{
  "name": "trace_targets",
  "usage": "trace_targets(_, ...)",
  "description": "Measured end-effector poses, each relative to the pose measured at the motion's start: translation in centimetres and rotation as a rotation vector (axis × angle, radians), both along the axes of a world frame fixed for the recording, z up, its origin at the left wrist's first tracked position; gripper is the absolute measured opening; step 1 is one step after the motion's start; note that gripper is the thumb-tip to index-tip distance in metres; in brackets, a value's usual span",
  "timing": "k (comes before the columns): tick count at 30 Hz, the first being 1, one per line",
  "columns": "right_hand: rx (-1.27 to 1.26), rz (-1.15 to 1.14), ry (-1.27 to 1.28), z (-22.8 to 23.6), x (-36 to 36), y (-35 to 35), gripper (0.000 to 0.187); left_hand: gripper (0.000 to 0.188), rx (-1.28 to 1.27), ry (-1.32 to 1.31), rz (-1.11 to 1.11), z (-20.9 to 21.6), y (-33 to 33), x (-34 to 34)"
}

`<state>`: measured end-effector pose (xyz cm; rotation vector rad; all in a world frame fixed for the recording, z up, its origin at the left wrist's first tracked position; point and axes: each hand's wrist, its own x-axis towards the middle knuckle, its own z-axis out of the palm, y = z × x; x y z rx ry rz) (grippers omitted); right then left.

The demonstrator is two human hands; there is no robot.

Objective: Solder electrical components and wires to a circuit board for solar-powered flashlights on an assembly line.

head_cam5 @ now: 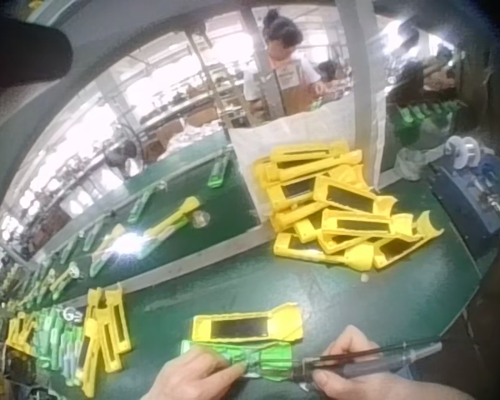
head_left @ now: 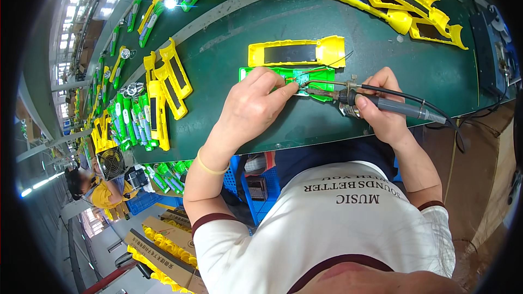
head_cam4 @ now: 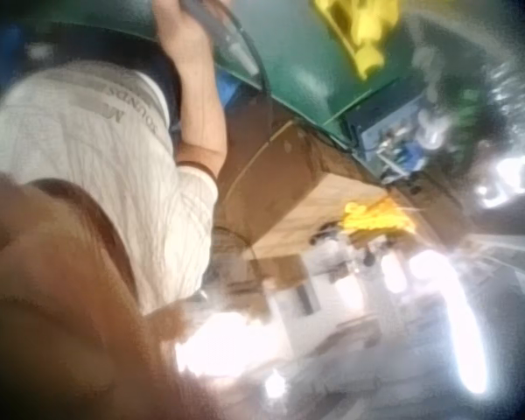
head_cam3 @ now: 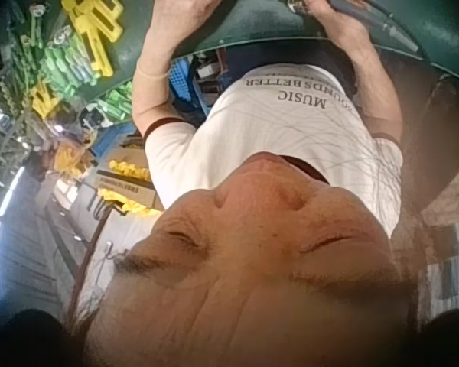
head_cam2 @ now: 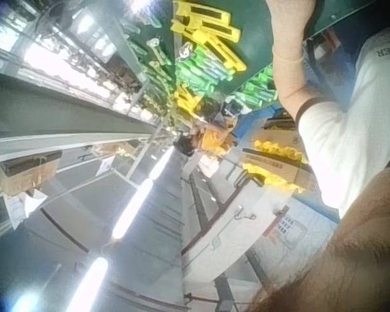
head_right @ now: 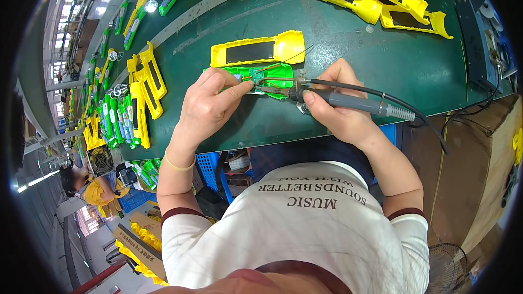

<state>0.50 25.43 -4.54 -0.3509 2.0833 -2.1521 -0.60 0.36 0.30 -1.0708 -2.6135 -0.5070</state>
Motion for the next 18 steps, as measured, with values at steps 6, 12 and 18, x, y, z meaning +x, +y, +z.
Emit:
trace_targets(6, -0.183, -0.011, 0.038, 0.26, 0.1, 0.33, 0.023, 0.024, -0.016, -0.025, 0.006, 0.21, -0.04, -0.1)
trace_targets(12, 0.033, 0.003, 0.037, -0.21, 0.1, 0.36, 0.023, 0.026, -0.026, -0.051, 0.011, 0.41, -0.06, -0.06)
trace_targets(18, -0.205, -0.046, -0.016, 0.31, 0.41, 0.2, 0.022, 0.025, -0.026, -0.065, 0.013, 0.39, 0.03, -0.23)
